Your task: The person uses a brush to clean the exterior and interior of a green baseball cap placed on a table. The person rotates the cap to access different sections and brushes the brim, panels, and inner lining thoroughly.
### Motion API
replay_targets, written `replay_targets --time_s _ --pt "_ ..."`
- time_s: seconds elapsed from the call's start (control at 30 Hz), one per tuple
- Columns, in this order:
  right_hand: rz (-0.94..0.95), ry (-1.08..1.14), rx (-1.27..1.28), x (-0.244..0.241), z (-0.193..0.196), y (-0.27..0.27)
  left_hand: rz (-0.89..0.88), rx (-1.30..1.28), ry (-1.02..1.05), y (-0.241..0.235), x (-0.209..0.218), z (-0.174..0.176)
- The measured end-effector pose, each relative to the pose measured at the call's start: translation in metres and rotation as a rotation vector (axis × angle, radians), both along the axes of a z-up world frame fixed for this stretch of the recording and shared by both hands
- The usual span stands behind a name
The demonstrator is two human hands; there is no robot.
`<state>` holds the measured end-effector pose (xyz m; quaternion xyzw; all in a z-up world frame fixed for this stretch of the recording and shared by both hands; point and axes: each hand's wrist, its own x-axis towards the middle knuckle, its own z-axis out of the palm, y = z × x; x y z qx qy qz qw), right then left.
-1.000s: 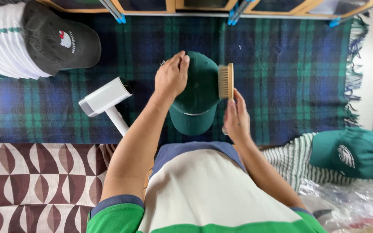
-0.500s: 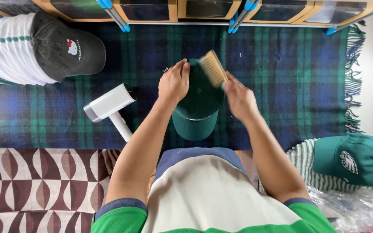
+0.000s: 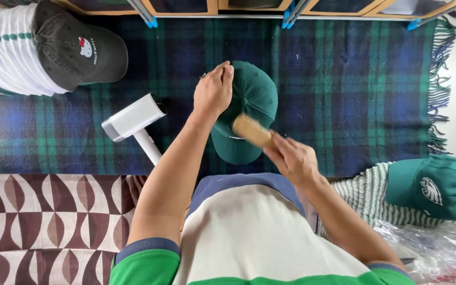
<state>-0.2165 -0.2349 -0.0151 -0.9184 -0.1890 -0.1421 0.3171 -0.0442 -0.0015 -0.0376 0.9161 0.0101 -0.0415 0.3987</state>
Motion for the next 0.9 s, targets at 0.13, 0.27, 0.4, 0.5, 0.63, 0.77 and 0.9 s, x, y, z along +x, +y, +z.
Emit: replay_targets --time_s 0.13,0.27,0.4,0.5,0.63,0.77,0.9 --pt "0.073 -0.021 -0.083 0.015 -0.001 -0.023 -0.001 -0.003 0.005 0.0 0.004 0.001" --pt "0.039 0.203 -0.093 0.006 0.006 -0.01 -0.1 -0.073 0.007 0.004 0.001 0.02" --pt "0.088 0.148 -0.063 -0.016 -0.016 -0.017 -0.086 -0.054 0.116 0.003 0.001 0.023" --pt "-0.137 0.239 0.131 0.003 -0.034 -0.019 -0.088 -0.068 -0.02 0.004 0.004 0.014" --pt "0.199 0.156 -0.113 -0.008 -0.009 -0.016 -0.084 -0.058 -0.024 0.005 0.012 0.02" --pt "0.267 0.014 -0.305 0.008 -0.033 -0.036 -0.087 -0.043 0.056 0.005 0.002 0.024" --pt "0.263 0.031 -0.419 0.049 -0.061 -0.099 -0.073 -0.086 0.07 0.004 0.003 0.034"
